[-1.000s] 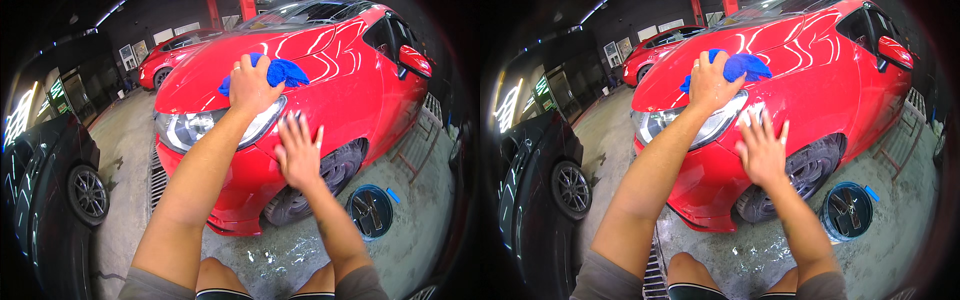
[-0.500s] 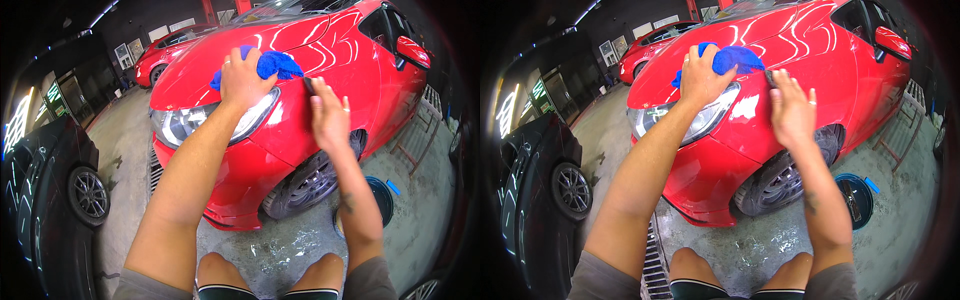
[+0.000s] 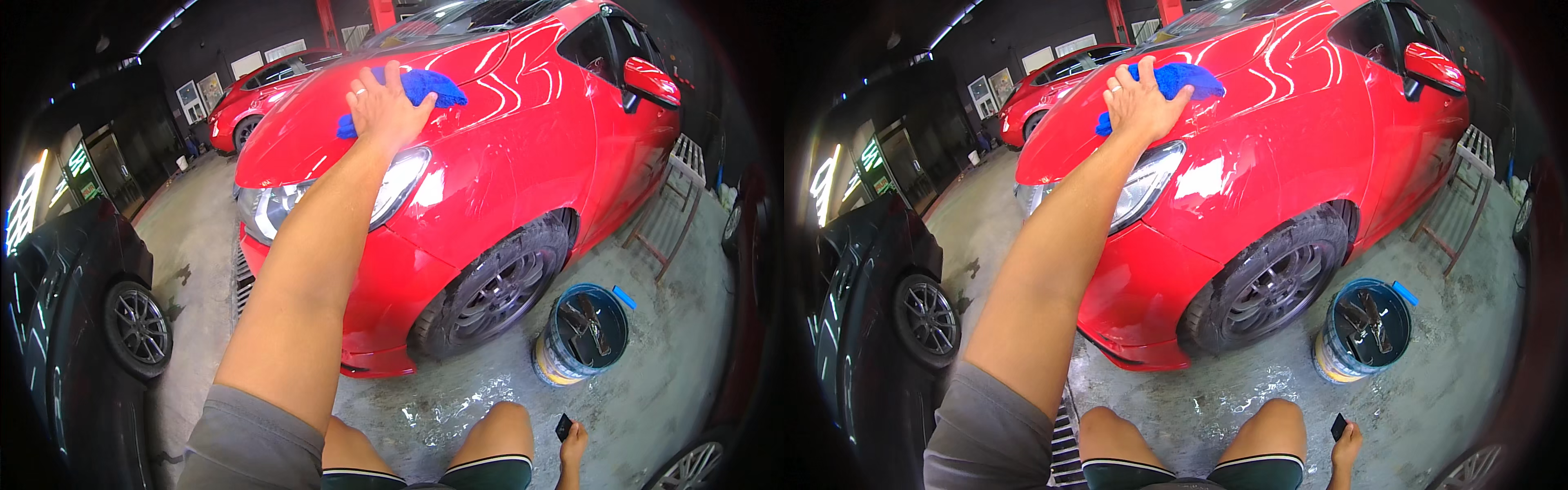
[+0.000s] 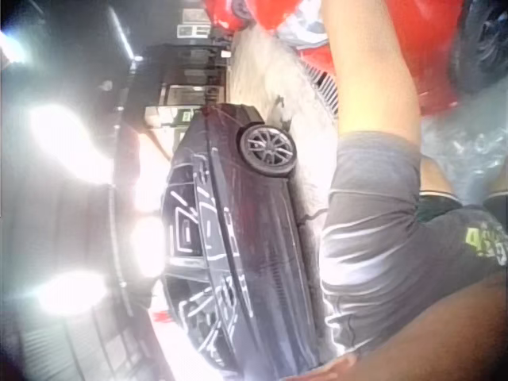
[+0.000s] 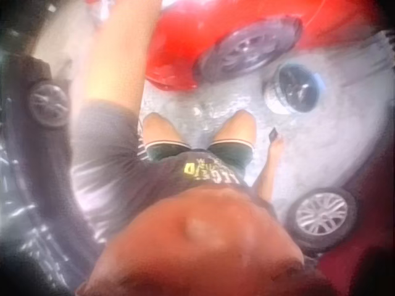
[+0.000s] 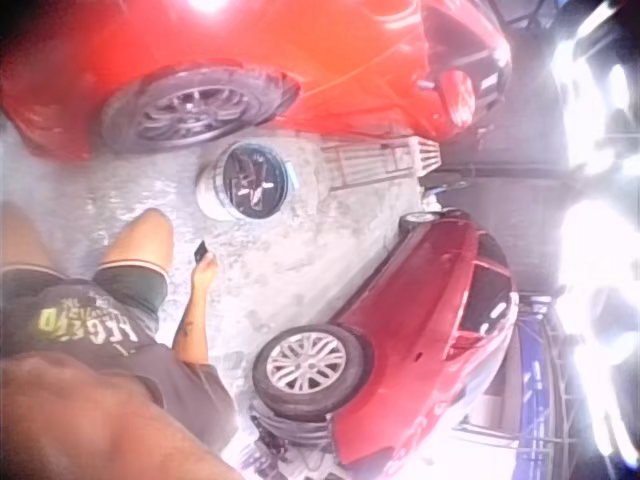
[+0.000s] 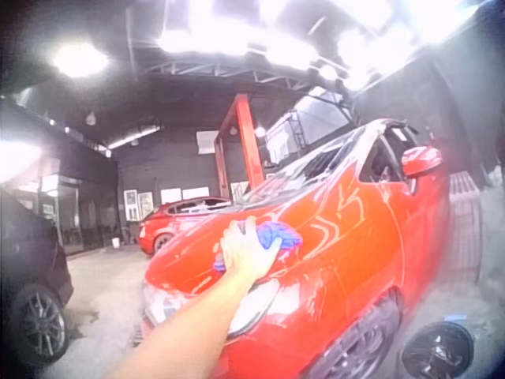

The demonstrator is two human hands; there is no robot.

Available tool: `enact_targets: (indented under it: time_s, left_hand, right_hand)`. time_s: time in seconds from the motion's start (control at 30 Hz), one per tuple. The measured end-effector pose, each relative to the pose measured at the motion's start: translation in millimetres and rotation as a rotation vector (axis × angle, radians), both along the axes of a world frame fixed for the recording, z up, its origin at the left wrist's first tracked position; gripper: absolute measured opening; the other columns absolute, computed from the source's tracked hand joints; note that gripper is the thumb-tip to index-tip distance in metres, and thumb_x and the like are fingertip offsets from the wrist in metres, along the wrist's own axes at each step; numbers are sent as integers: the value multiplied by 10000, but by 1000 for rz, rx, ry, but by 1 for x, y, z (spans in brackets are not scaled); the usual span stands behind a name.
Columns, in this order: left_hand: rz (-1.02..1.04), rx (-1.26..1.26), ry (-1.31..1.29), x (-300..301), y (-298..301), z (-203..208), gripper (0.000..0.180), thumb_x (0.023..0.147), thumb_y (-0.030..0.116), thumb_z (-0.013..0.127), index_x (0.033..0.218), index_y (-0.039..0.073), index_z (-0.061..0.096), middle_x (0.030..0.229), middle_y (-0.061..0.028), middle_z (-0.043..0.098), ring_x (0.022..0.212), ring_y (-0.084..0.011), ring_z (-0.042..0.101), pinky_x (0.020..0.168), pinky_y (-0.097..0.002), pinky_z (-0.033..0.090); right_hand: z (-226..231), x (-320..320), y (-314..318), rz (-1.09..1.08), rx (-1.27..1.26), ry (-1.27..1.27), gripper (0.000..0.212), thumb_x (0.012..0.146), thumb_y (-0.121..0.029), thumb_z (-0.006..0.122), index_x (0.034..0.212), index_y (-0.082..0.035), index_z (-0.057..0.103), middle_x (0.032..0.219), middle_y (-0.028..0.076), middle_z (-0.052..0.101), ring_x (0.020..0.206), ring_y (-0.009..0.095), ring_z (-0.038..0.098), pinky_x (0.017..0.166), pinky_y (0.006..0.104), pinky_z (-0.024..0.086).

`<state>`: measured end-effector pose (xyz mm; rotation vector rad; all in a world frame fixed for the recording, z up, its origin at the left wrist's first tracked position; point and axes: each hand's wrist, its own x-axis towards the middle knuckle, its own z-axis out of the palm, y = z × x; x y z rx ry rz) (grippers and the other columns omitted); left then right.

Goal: The person scrubs the front fender and wheel arch of a red car using a small black abrasive pad and a blue microfiber cloth. They repeatedly dip the pad into a bucket of soapy water and wipe the treated area with the cloth.

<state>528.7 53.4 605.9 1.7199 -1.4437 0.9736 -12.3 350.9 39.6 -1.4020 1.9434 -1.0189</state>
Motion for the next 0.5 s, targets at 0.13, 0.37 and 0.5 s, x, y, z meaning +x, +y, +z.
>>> enact_targets:
  time_s: [0.13,0.37,0.5]
  left_hand:
    - [-152,237,76,4,17,-3,1301,712,804,842,1704,195,260,1620,-306,362,1496,-500,410,1189,-621,372]
    - [-231,102,-54,56,88,12,1116,738,676,915,1655,245,447,1683,-328,314,1546,-507,382,1223,-595,394]
    - [-652,-106,244,23,207,37,305,961,321,827,1139,73,815,1259,-115,740,1163,-202,695,1044,-360,544]
  right_hand:
    - [-4,-28,17,-44,-199,80,449,1157,-234,457,1361,105,669,1326,300,714,1277,401,677,1141,456,482]
    - [159,-4,-68,-12,-413,99,367,1168,-240,505,1338,23,695,970,77,679,891,183,645,847,350,528]
    - [313,-3,-44,-4,-563,-129,454,1131,-401,598,1311,-1,712,824,-31,568,646,53,434,590,239,337]
